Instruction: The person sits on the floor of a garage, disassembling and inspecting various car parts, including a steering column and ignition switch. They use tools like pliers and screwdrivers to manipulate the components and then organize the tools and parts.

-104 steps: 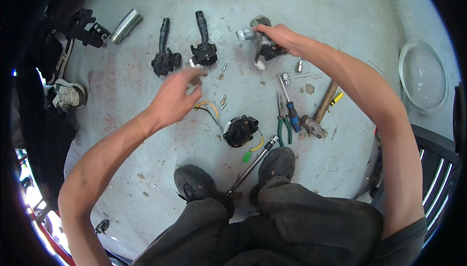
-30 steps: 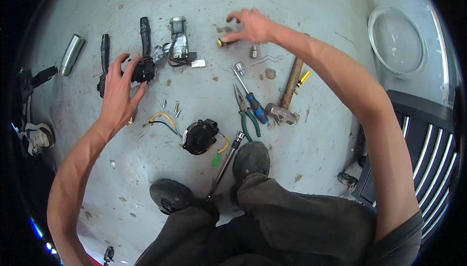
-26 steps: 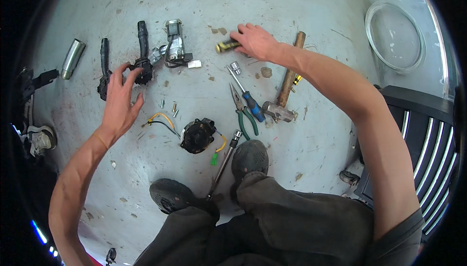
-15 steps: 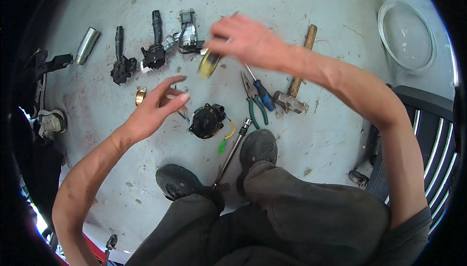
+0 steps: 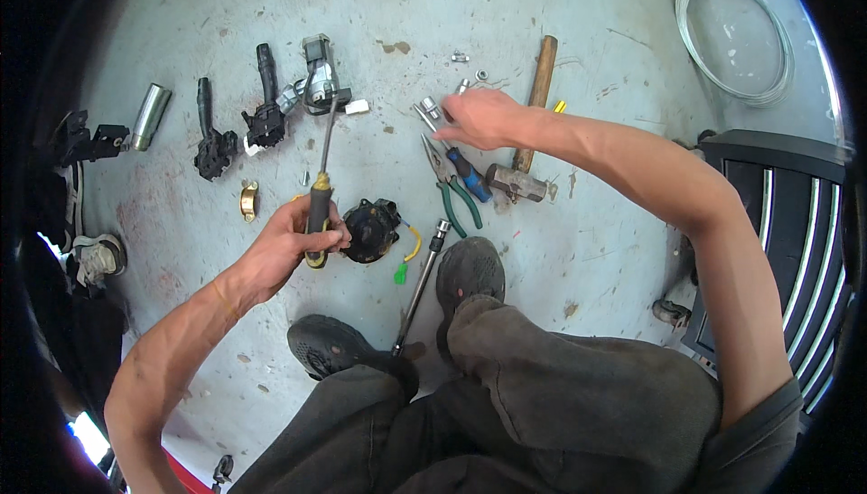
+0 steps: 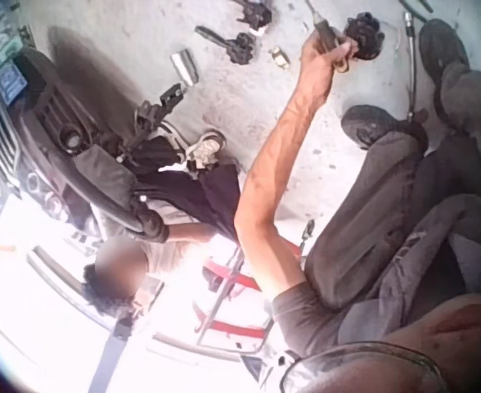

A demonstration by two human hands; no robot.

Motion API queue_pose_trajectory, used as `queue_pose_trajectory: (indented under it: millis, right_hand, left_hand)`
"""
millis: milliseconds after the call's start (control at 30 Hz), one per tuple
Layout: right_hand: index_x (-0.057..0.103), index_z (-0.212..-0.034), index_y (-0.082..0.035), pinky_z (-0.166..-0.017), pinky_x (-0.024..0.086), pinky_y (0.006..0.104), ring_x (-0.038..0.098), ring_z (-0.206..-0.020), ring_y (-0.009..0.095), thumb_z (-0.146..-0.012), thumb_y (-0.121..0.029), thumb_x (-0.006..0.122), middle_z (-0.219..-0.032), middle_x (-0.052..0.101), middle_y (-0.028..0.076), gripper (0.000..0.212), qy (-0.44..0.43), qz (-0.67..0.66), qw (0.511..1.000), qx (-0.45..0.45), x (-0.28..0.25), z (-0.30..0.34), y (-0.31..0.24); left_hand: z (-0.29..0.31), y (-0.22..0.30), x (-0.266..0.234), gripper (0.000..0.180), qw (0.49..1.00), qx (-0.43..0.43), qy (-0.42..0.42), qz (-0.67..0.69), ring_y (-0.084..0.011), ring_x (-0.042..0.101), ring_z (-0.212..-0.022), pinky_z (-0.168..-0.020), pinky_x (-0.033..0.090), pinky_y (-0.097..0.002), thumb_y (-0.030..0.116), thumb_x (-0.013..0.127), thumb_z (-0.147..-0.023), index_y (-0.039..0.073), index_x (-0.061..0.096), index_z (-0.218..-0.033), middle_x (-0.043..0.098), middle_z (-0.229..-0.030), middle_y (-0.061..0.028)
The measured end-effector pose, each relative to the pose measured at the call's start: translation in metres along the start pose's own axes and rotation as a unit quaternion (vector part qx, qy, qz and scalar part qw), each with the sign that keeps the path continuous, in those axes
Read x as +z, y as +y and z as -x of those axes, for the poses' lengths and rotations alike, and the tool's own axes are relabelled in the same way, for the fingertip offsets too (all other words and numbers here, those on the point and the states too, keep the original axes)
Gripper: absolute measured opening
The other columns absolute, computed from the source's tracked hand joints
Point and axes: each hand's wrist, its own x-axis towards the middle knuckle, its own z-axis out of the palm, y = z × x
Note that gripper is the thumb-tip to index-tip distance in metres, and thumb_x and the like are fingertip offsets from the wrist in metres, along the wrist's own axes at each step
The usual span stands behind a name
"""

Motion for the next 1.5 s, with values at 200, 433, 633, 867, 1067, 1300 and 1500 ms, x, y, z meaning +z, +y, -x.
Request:
queue_pose_trajectory:
  millis: [200, 433, 633, 867, 1067, 1300, 1500]
  right_hand:
    - [0.055, -0.127, -0.004, -0.088, 0.056, 0.0535, 0.068, -0.104, 0.044, -0.096, -0.032, 0.071, -0.111, 0.066, 0.022, 0.045, 0.146, -0.015, 0.987, 0.07, 0.012, -0.005, 0.046]
    - [0.056, -0.127, -0.008, -0.096, 0.054, 0.0499, 0.064, -0.114, 0.042, -0.091, -0.019, 0.075, -0.12, 0.061, 0.02, 0.042, 0.036, -0.041, 0.998, 0.039, 0.013, -0.027, 0.052]
    - [0.059, -0.122, -0.006, -0.091, 0.055, 0.0455, 0.067, -0.102, 0.032, -0.087, -0.011, 0.073, -0.114, 0.065, 0.016, 0.037, 0.077, -0.224, 0.971, 0.029, -0.015, -0.021, 0.014]
    - [0.064, -0.132, -0.006, -0.095, 0.055, 0.0352, 0.066, -0.106, 0.016, -0.086, 0.001, 0.074, -0.122, 0.07, 0.006, 0.048, 0.113, -0.426, 0.882, -0.167, -0.056, 0.018, -0.069]
    - [0.07, -0.125, -0.009, -0.089, 0.054, 0.0333, 0.07, -0.101, 0.015, -0.082, -0.007, 0.082, -0.116, 0.074, 0.003, 0.044, 0.145, -0.427, 0.856, -0.253, -0.087, 0.036, -0.122]
    - [0.071, -0.12, -0.007, -0.088, 0.052, 0.0335, 0.064, -0.097, 0.018, -0.079, -0.011, 0.085, -0.107, 0.066, 0.004, 0.043, 0.22, -0.379, 0.834, -0.335, -0.099, 0.042, -0.142]
    - [0.069, -0.123, -0.005, -0.089, 0.053, 0.0349, 0.061, -0.094, 0.021, -0.085, -0.025, 0.086, -0.103, 0.062, 0.006, 0.046, 0.165, -0.378, 0.854, -0.317, -0.087, 0.038, -0.142]
  left_hand:
    - [0.006, -0.004, -0.006, 0.015, 0.998, -0.015, 0.034, -0.047, -0.0133, 0.062, -0.087, -0.083, 0.049, -0.03, 0.015, 0.073, -0.097, 0.006, 0.062, -0.103, 0.065, -0.091, -0.0017]
    - [0.008, -0.01, -0.028, 0.023, 0.968, -0.078, 0.076, -0.226, -0.0092, 0.061, -0.078, -0.073, 0.049, -0.0278, 0.026, 0.072, -0.1, 0.004, 0.068, -0.098, 0.068, -0.086, -0.0016]
    - [0.029, -0.04, -0.06, 0.027, 0.893, -0.076, 0.018, -0.442, -0.0267, 0.066, -0.075, -0.07, 0.052, -0.0392, 0.027, 0.074, -0.095, 0.001, 0.072, -0.092, 0.07, -0.08, -0.0135]
    - [0.062, -0.109, -0.089, 0.028, 0.746, -0.015, -0.108, -0.657, -0.0416, 0.068, -0.091, -0.08, 0.056, -0.0498, 0.028, 0.078, -0.088, 0.003, 0.072, -0.099, 0.069, -0.092, -0.0192]
    - [0.061, -0.097, -0.055, 0.032, 0.733, 0.066, -0.076, -0.673, -0.0354, 0.066, -0.108, -0.087, 0.057, -0.0471, 0.022, 0.073, -0.091, 0.005, 0.066, -0.116, 0.064, -0.11, -0.017]
    - [0.035, 0.02, -0.017, 0.042, 0.995, 0.087, -0.024, -0.042, -0.0162, 0.067, -0.094, -0.086, 0.056, -0.0344, 0.037, 0.06, -0.108, -0.001, 0.066, -0.125, 0.071, -0.113, -0.0111]
    - [0.033, 0.056, 0.008, 0.041, 0.989, 0.146, 0.013, 0.012, -0.0137, 0.068, -0.092, -0.083, 0.054, -0.029, 0.037, 0.062, -0.107, 0.002, 0.064, -0.128, 0.07, -0.11, -0.008]
